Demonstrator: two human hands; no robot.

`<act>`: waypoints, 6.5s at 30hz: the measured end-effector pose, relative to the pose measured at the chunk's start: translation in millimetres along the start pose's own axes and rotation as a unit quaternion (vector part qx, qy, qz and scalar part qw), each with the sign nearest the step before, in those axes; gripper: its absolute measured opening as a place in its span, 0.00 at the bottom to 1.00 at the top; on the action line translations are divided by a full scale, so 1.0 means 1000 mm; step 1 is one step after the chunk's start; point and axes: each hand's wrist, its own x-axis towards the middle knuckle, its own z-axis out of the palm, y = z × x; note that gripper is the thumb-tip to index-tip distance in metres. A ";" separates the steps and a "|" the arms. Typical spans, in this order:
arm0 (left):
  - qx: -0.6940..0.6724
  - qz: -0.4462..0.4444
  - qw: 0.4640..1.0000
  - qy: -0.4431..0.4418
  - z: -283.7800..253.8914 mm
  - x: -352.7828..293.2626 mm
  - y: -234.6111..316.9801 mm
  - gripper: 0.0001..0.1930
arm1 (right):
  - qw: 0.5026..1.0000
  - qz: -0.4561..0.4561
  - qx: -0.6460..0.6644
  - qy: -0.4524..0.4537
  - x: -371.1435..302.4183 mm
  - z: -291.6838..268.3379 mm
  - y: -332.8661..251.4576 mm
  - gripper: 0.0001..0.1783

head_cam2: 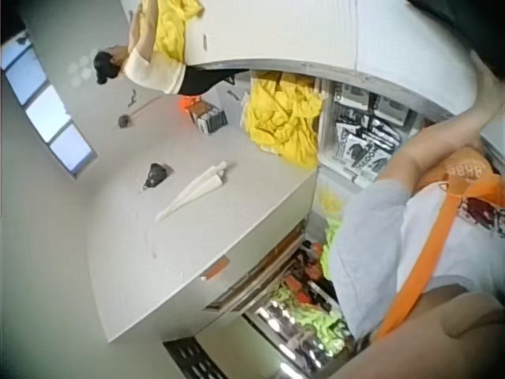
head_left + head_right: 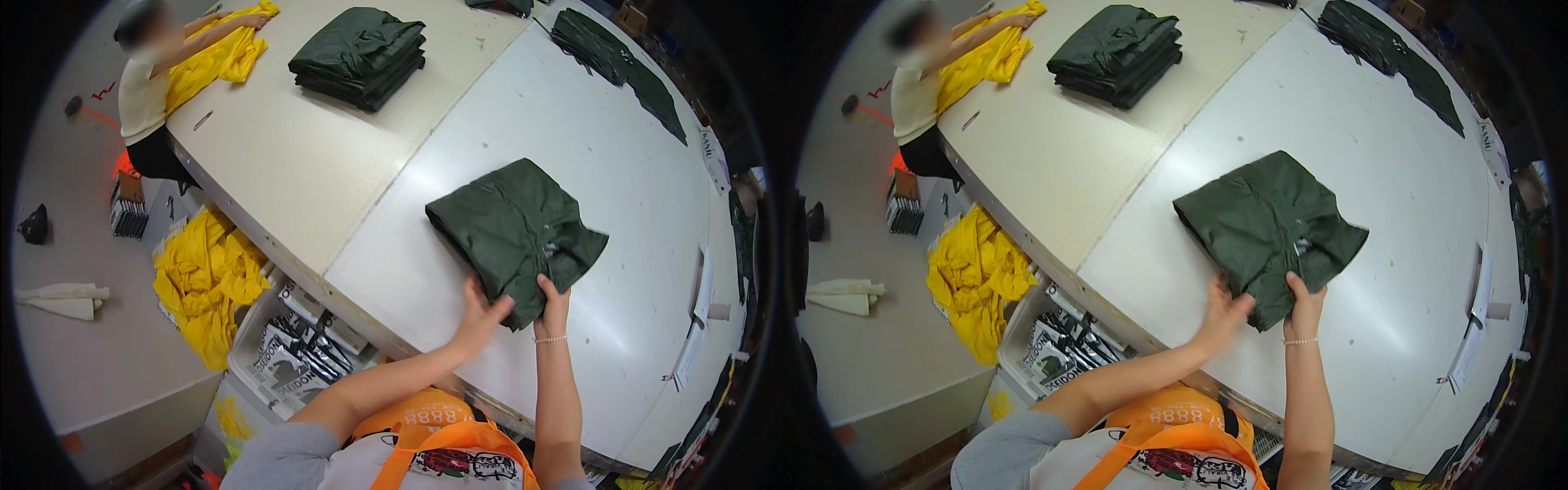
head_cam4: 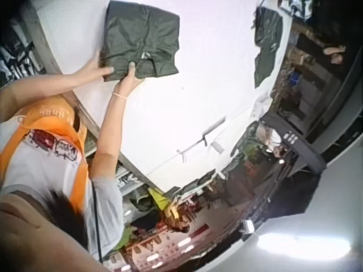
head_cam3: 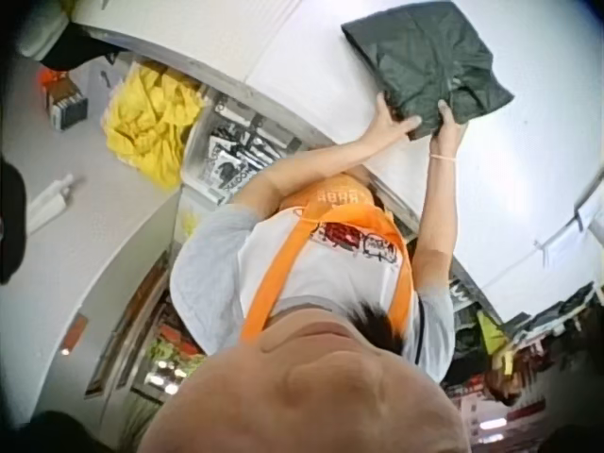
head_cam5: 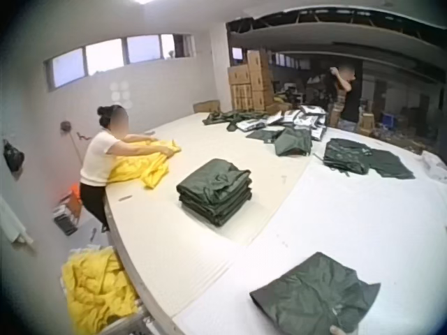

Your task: The person folds a green raincoat on a white table, smoothing and aligning the fabric, then folding it into a compact rectangle. The person places the folded coat into a white basket below the table and repeats the process with another green raincoat.

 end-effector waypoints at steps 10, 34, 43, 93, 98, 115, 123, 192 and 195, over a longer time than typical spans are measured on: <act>-0.078 0.201 0.976 0.021 -0.052 0.186 0.250 0.33 | 0.981 -0.039 0.114 -0.155 0.055 0.244 -0.035 0.34; 0.249 0.314 0.862 0.309 -0.196 0.453 0.374 0.37 | 0.918 -0.020 -0.297 -0.262 0.283 0.488 0.011 0.55; 0.604 0.326 0.726 -0.041 -0.125 0.241 0.145 0.41 | 0.817 -0.114 -0.549 -0.135 0.063 0.067 0.052 0.29; 0.758 0.414 0.274 -0.423 0.265 -0.392 -0.440 0.47 | 0.813 0.279 -0.298 0.415 -0.601 -1.054 0.347 0.26; 0.634 0.315 0.451 -0.543 0.258 -0.475 -0.448 0.37 | 0.709 0.171 -0.420 0.540 -0.717 -0.998 0.074 0.35; 0.493 -0.121 0.117 -0.853 0.321 -0.631 -0.436 0.30 | 0.896 0.168 -0.403 0.083 -0.596 -0.518 -0.018 0.20; 0.225 0.465 0.098 -0.851 0.256 -0.515 -0.311 0.05 | 0.932 -0.117 -0.311 -0.144 -0.618 -0.556 -0.155 0.15; 0.403 0.510 0.749 -0.127 0.238 -0.138 0.151 0.07 | 0.670 -0.484 -0.545 0.144 -0.173 -0.457 -0.404 0.16; 0.628 0.374 0.683 0.016 0.277 -0.032 0.072 0.17 | 0.660 -0.408 -0.594 0.211 -0.035 -0.479 -0.376 0.23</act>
